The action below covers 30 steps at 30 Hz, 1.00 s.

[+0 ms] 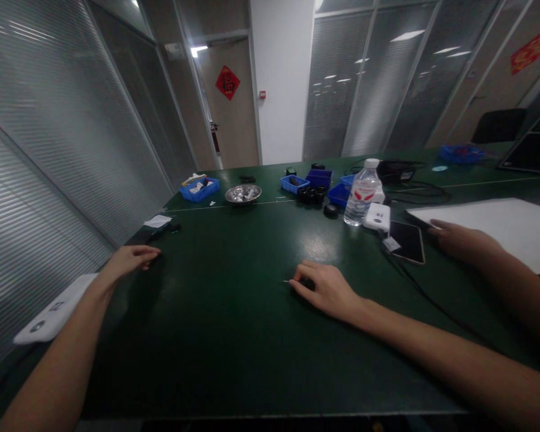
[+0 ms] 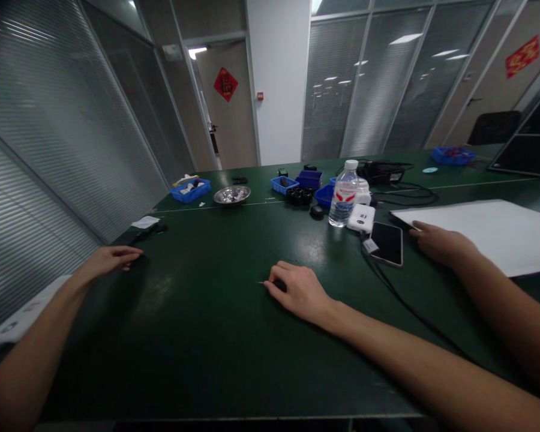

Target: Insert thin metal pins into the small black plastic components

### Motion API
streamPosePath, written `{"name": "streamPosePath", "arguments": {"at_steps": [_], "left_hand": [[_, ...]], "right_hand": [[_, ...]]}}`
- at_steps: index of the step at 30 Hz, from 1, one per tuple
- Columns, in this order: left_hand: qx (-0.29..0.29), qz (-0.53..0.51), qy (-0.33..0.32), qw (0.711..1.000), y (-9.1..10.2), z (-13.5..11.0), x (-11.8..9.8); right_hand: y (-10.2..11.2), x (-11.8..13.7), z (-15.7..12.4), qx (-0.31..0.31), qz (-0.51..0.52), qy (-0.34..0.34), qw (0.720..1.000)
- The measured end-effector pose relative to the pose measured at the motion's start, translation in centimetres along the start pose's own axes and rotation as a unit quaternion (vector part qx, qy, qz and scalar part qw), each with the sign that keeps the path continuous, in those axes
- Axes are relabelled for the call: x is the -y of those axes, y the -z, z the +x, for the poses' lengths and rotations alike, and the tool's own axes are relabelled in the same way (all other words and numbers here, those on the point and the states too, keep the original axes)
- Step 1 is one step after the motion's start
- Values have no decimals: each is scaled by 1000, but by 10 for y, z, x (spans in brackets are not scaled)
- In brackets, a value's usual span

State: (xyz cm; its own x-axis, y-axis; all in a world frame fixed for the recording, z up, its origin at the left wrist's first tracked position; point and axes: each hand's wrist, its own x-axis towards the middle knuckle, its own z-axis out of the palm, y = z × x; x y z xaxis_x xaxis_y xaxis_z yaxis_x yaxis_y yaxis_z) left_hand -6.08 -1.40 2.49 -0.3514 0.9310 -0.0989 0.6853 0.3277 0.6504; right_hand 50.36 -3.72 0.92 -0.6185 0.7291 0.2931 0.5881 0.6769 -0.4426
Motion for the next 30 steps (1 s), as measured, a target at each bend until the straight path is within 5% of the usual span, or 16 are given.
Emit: {"name": "streamPosePath", "arguments": {"at_steps": [22,30], "left_hand": [[32,-33,50,998,-3,10,8],[48,-10,5,999,-1,4,8]], "right_hand": [[0,2,0,-1,-8,3,1000],[0,1,0,-5,-6,6,1000]]}}
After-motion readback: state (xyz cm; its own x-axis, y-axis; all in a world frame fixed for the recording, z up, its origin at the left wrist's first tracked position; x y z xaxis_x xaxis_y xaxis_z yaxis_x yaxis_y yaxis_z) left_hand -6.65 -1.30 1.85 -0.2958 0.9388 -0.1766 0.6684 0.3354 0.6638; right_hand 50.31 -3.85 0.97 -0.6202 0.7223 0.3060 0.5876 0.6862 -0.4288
